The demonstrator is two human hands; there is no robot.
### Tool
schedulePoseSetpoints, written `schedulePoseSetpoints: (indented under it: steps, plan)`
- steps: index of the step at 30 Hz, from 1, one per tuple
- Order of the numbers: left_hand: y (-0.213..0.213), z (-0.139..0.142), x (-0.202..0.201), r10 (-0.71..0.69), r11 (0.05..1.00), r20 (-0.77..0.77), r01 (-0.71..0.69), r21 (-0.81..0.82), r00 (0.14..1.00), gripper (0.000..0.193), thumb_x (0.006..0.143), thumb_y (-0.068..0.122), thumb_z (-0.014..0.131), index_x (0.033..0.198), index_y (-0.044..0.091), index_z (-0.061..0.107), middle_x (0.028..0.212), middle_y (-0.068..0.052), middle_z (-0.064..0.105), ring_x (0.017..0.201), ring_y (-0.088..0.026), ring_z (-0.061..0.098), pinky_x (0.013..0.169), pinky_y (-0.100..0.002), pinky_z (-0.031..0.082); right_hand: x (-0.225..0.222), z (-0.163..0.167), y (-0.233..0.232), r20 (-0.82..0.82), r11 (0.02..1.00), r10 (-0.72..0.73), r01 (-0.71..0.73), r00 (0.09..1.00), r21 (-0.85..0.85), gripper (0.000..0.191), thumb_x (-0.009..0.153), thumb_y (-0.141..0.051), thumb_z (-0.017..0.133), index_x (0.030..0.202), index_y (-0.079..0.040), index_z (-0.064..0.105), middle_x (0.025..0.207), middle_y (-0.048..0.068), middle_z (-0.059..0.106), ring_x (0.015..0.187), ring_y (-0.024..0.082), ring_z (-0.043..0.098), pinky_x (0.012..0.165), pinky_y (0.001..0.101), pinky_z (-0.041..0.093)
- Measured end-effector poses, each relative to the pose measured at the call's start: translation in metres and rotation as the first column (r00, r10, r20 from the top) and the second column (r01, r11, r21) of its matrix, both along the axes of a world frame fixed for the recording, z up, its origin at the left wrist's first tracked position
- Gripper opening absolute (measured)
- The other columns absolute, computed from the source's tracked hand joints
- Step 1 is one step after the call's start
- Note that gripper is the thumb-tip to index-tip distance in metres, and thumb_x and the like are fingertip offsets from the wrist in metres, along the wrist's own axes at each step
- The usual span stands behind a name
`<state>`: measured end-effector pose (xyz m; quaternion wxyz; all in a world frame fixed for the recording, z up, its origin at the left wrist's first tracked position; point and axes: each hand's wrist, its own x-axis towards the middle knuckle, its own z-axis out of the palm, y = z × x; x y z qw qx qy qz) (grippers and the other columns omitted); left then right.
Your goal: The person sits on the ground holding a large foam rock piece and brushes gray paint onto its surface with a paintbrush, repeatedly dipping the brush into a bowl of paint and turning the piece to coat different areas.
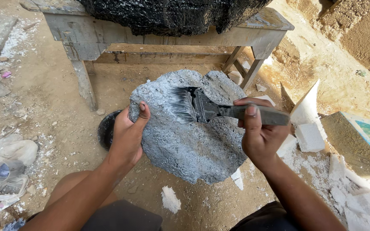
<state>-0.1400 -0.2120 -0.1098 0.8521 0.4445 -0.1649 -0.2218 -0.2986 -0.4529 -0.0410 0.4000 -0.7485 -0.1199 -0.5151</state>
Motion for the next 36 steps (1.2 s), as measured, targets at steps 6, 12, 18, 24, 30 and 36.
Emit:
schedulePoseSetpoints:
  steps: [6, 12, 18, 24, 30, 36]
  plan:
    - [0.001, 0.004, -0.005, 0.015, 1.000, 0.039, -0.015, 0.008, 0.999, 0.032, 0.099, 0.038, 0.068, 0.090, 0.012, 0.054, 0.090, 0.005, 0.051, 0.088, -0.006, 0.042, 0.089, -0.026, 0.039, 0.000, -0.004, 0.004, 0.012, 0.997, -0.065, 0.065, 0.998, -0.047, 0.024, 0.112, -0.018, 0.057, 0.101, -0.001, 0.069, 0.094, 0.015, 0.074, 0.057, 0.010, 0.063, 0.047, 0.0238, 0.049]
    - [0.003, 0.006, -0.004, 0.018, 1.000, 0.089, -0.017, -0.015, 0.996, 0.031, 0.101, 0.037, 0.068, 0.091, 0.011, 0.054, 0.090, 0.006, 0.050, 0.086, -0.006, 0.040, 0.088, -0.025, 0.038, -0.005, 0.010, 0.008, 0.027, 0.994, -0.103, 0.103, 0.994, -0.020, 0.023, 0.113, -0.016, 0.057, 0.102, -0.001, 0.070, 0.092, 0.014, 0.074, 0.053, 0.008, 0.061, 0.044, 0.0204, 0.050]
    - [0.003, 0.004, -0.004, 0.068, 0.995, 0.045, -0.065, -0.070, 0.997, 0.031, 0.105, 0.034, 0.069, 0.100, 0.006, 0.057, 0.099, 0.003, 0.053, 0.095, -0.008, 0.044, 0.092, -0.028, 0.041, -0.014, 0.016, 0.012, 0.005, 0.990, -0.132, 0.132, 0.991, -0.054, 0.022, 0.114, -0.014, 0.055, 0.104, 0.000, 0.068, 0.097, 0.014, 0.074, 0.055, 0.009, 0.060, 0.047, 0.0207, 0.047]
    - [0.008, 0.003, 0.004, 0.017, 0.995, -0.109, -0.027, -0.095, 0.994, 0.032, 0.097, 0.039, 0.064, 0.102, 0.007, 0.060, 0.103, 0.001, 0.061, 0.098, -0.009, 0.055, 0.092, -0.032, 0.051, -0.016, 0.010, 0.002, 0.027, 0.991, -0.080, 0.083, 0.996, -0.101, 0.022, 0.114, -0.014, 0.056, 0.104, 0.001, 0.067, 0.092, 0.014, 0.075, 0.055, 0.010, 0.062, 0.048, 0.0211, 0.050]
    - [0.011, 0.004, 0.007, 0.035, 0.994, -0.061, -0.041, -0.098, 0.998, 0.035, 0.099, 0.040, 0.065, 0.106, 0.006, 0.059, 0.107, -0.002, 0.062, 0.102, -0.011, 0.057, 0.096, -0.034, 0.051, -0.013, 0.002, -0.007, 0.071, 0.990, -0.087, 0.095, 0.994, -0.108, 0.021, 0.112, -0.016, 0.057, 0.102, 0.001, 0.065, 0.093, 0.015, 0.074, 0.055, 0.010, 0.062, 0.044, 0.0202, 0.050]
    - [0.012, 0.012, 0.007, 0.027, 0.992, -0.135, -0.043, -0.121, 0.990, 0.037, 0.103, 0.040, 0.065, 0.110, 0.006, 0.054, 0.110, -0.002, 0.058, 0.105, -0.013, 0.057, 0.099, -0.039, 0.054, -0.017, 0.015, 0.004, 0.039, 0.957, -0.205, 0.209, 0.978, -0.199, 0.024, 0.114, -0.015, 0.056, 0.100, 0.001, 0.067, 0.089, 0.014, 0.074, 0.050, 0.007, 0.058, 0.043, 0.0201, 0.044]
